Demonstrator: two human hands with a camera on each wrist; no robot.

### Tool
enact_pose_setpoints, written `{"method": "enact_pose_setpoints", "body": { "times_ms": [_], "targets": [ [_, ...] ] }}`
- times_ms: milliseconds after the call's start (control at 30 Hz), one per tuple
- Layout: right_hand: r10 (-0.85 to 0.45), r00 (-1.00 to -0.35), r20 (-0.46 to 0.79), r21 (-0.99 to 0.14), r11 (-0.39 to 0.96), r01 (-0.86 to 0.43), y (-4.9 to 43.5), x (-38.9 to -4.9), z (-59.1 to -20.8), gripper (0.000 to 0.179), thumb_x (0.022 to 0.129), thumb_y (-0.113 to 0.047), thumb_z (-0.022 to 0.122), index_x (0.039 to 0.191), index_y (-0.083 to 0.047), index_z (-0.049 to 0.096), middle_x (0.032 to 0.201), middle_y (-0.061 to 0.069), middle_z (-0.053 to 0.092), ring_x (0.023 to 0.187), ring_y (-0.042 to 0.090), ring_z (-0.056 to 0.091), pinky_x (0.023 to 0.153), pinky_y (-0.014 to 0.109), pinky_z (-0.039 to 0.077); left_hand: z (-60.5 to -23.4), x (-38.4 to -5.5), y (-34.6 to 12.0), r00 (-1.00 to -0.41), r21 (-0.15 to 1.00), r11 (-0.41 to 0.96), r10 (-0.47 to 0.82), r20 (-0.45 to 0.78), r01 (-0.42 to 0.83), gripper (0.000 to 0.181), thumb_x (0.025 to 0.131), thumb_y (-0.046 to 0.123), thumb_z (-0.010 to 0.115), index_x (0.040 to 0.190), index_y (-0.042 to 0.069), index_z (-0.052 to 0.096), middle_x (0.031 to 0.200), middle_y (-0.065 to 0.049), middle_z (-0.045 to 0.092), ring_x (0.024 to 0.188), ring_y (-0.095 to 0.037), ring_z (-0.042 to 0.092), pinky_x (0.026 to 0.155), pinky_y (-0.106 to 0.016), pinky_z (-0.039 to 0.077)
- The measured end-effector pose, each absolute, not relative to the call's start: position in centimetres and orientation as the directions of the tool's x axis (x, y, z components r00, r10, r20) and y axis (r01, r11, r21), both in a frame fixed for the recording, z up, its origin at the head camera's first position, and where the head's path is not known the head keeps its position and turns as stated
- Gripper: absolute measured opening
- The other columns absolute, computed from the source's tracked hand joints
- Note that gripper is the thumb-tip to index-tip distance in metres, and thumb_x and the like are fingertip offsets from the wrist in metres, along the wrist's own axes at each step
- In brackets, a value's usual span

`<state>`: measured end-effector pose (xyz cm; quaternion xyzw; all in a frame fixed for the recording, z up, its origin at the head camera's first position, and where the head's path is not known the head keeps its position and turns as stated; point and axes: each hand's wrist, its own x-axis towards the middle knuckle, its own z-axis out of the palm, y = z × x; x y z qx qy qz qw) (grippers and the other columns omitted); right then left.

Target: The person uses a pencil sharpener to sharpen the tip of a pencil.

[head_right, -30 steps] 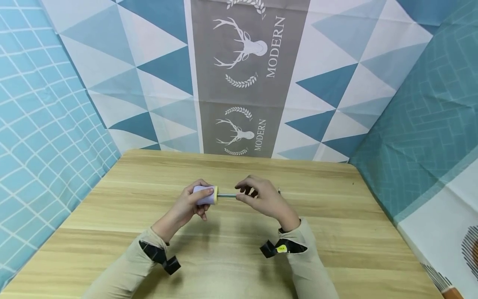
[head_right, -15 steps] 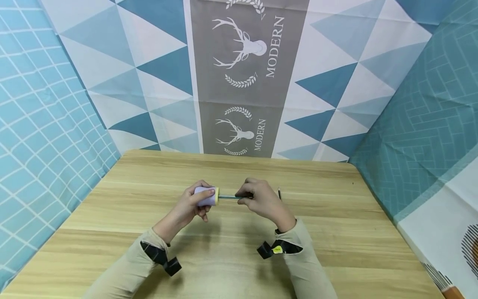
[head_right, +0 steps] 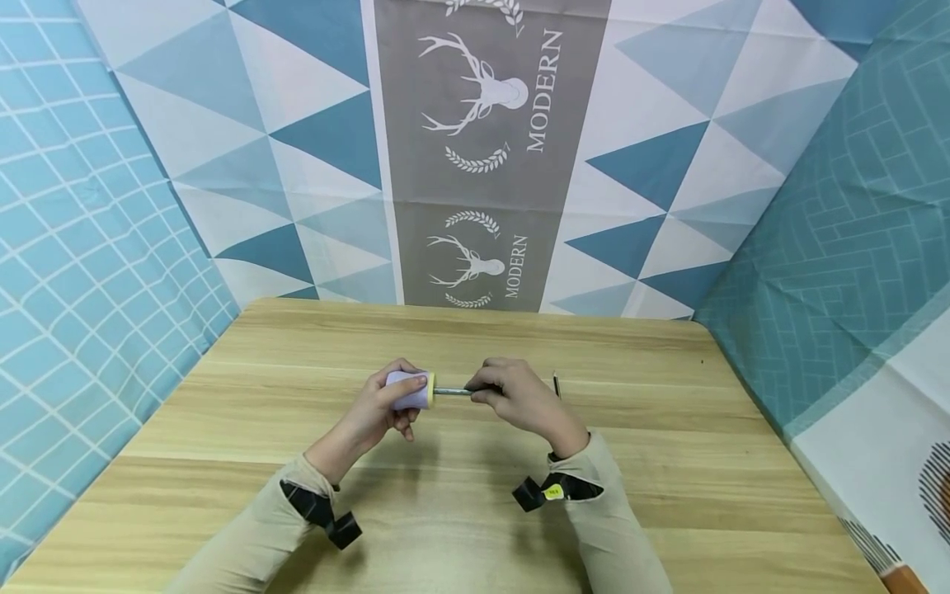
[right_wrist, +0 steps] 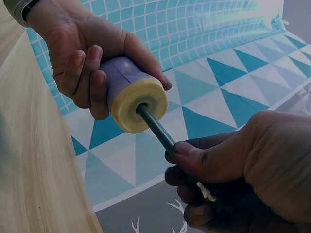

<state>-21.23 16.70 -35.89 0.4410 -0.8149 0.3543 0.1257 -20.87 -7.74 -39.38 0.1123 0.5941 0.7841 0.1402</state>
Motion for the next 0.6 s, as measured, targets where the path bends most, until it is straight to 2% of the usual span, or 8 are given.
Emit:
{"method": "enact_pose_setpoints", "body": {
  "times_ms": [167,433,600],
  "targets": [
    [-0.644,-0.603,0.471,-0.475,0.390,-0.789,16.65,-21.19,-35.71,0.010,0.087,0.006,0.070,0.094,-0.001,0.073,0.084,0.000,0.064,0.070,0.007,0.054,0.058,0.025,0.049,-39.32,-20.85,-7.80,-0.934,0.965,-0.249,0.358,0.010,-0.085,0.010,0.092,0.019,0.065,0.096,0.013,0.059,0.061,-0.007,0.056,0.041,-0.008,0.050,0.040,-0.028,0.055],
    [-0.664,-0.593,0.455,-0.433,0.417,-0.799,16.74,-21.41,-35.85,0.011,0.091,0.005,0.066,0.099,0.002,0.072,0.082,0.000,0.061,0.068,0.007,0.051,0.057,0.025,0.047,-39.44,-20.89,-7.72,-0.936,0.965,-0.245,0.353,0.002,-0.091,0.010,0.092,0.020,0.066,0.095,0.013,0.059,0.060,-0.007,0.056,0.041,-0.008,0.049,0.039,-0.028,0.054],
    [-0.677,-0.617,0.402,-0.463,0.431,-0.775,16.84,-21.46,-35.80,0.013,0.094,0.006,0.061,0.101,0.003,0.071,0.081,-0.001,0.061,0.068,0.008,0.052,0.056,0.024,0.047,-39.46,-20.82,-7.69,-0.937,0.964,-0.249,0.350,-0.005,-0.098,0.009,0.092,0.019,0.065,0.096,0.013,0.059,0.060,-0.007,0.056,0.040,-0.009,0.049,0.039,-0.029,0.054]
  ]
}}
